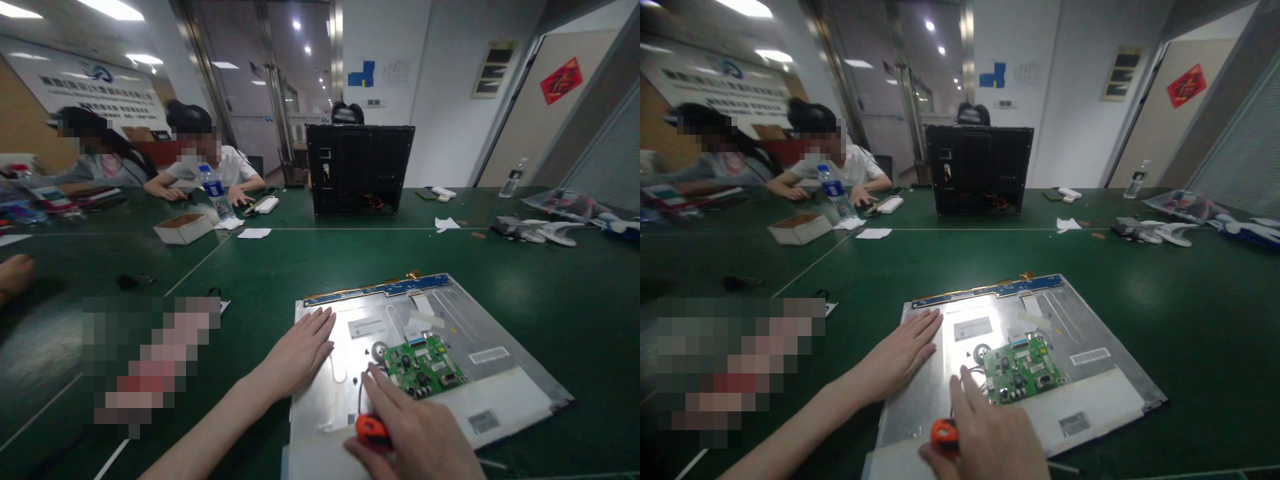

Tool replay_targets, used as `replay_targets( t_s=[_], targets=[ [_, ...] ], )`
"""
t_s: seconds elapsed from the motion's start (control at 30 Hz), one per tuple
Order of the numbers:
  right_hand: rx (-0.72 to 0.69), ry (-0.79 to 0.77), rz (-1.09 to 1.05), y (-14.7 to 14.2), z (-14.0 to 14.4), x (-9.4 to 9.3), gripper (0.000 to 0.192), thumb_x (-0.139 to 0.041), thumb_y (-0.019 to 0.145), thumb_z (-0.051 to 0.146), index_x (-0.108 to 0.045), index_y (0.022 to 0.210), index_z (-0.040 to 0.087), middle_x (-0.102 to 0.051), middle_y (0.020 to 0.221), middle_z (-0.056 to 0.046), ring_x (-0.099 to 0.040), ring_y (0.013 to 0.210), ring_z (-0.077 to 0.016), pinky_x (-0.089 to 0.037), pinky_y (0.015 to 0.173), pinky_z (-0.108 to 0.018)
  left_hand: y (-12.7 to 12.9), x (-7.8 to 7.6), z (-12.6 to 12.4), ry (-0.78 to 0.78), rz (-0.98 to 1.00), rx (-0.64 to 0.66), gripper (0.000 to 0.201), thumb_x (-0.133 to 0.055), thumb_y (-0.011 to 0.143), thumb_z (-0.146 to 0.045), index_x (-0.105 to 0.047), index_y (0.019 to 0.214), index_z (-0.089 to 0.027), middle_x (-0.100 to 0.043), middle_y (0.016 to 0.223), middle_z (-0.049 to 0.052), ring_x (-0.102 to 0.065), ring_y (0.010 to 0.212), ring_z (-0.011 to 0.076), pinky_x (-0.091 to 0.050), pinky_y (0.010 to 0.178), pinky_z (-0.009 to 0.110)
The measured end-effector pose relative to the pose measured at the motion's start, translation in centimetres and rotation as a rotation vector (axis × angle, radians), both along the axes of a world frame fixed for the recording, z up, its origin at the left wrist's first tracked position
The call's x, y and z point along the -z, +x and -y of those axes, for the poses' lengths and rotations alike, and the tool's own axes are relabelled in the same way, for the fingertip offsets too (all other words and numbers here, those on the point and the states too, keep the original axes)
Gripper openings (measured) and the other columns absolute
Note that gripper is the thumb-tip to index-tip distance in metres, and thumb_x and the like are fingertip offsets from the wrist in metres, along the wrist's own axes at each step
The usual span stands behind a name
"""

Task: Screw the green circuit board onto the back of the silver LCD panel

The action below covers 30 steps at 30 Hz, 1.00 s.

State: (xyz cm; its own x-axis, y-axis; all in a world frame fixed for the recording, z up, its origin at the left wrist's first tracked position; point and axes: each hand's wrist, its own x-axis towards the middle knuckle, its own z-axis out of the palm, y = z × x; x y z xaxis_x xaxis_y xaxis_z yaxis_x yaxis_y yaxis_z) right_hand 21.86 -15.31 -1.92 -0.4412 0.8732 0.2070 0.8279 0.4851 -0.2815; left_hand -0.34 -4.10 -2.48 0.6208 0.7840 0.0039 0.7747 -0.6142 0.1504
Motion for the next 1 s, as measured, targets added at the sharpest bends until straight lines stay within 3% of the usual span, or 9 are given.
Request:
replay_targets(
  t_s=[0.17,0.33,0.5,0.67,0.8,0.9,1.0],
  targets=[
    [0.289,0.009,0.074,8.2,-0.9,0.5,0.045,-0.051,0.092,0.044,-0.063,0.129,0.023,-0.063,0.132,-0.011,-0.075,0.088,-0.03,-0.064,0.067,-0.041,-2.4,-0.1,0.0,-0.004,0.0,0.001,0.052,-0.029,0.104,-0.04,-0.042,0.147,-0.014,-0.038,0.154,0.013,-0.035,0.143,0.0281,-0.03,0.117,0.048],
    [0.561,-0.057,0.151,13.5,-0.9,1.5,0.044,-0.049,0.09,0.05,-0.068,0.122,0.027,-0.066,0.128,-0.009,-0.075,0.091,-0.0315,-0.063,0.072,-0.045,-4.9,-0.5,-0.3,0.021,0.025,-0.056,0.051,-0.03,0.103,-0.04,-0.044,0.146,-0.016,-0.043,0.151,0.011,-0.042,0.139,0.027,-0.036,0.114,0.048],
    [0.595,-0.146,0.156,12.9,-0.6,2.1,0.051,-0.045,0.09,0.055,-0.067,0.124,0.024,-0.068,0.124,-0.01,-0.076,0.083,-0.0306,-0.063,0.064,-0.042,-6.3,-0.4,-0.7,0.091,-0.039,-0.118,0.05,-0.031,0.101,-0.037,-0.051,0.142,-0.016,-0.049,0.147,0.01,-0.046,0.136,0.0276,-0.037,0.113,0.049],
    [0.55,-0.061,0.145,10.5,0.4,2.9,0.053,-0.041,0.093,0.052,-0.065,0.126,0.019,-0.064,0.129,-0.014,-0.076,0.083,-0.0307,-0.064,0.065,-0.043,-6.5,0.5,-0.9,0.178,-0.092,-0.213,0.048,-0.031,0.099,-0.031,-0.057,0.136,-0.016,-0.056,0.141,0.012,-0.053,0.13,0.0284,-0.04,0.11,0.05],
    [0.469,-0.111,0.135,9.6,1.5,3.1,0.054,-0.04,0.093,0.049,-0.063,0.129,0.016,-0.061,0.132,-0.017,-0.077,0.077,-0.0302,-0.064,0.059,-0.042,-6.5,0.5,-0.6,0.194,-0.133,-0.267,0.05,-0.029,0.098,-0.03,-0.058,0.134,-0.011,-0.057,0.139,0.015,-0.056,0.127,0.0296,-0.043,0.107,0.046],
    [0.376,-0.131,0.097,9.6,2.2,3.5,0.047,-0.042,0.093,0.046,-0.067,0.125,0.021,-0.057,0.137,-0.017,-0.076,0.071,-0.0292,-0.064,0.055,-0.042,-6.7,0.3,-0.4,0.197,-0.096,-0.285,0.05,-0.028,0.097,-0.028,-0.059,0.132,-0.009,-0.058,0.137,0.017,-0.057,0.125,0.0309,-0.045,0.105,0.047],
    [0.389,-0.122,0.06,9.8,2.4,4.1,0.046,-0.046,0.092,0.047,-0.068,0.123,0.022,-0.059,0.135,-0.016,-0.076,0.069,-0.029,-0.063,0.052,-0.041,-6.7,0.1,-0.2,0.196,-0.021,-0.277,0.047,-0.03,0.095,-0.026,-0.06,0.128,-0.011,-0.061,0.134,0.017,-0.059,0.121,0.0302,-0.047,0.103,0.047]
  ],
)
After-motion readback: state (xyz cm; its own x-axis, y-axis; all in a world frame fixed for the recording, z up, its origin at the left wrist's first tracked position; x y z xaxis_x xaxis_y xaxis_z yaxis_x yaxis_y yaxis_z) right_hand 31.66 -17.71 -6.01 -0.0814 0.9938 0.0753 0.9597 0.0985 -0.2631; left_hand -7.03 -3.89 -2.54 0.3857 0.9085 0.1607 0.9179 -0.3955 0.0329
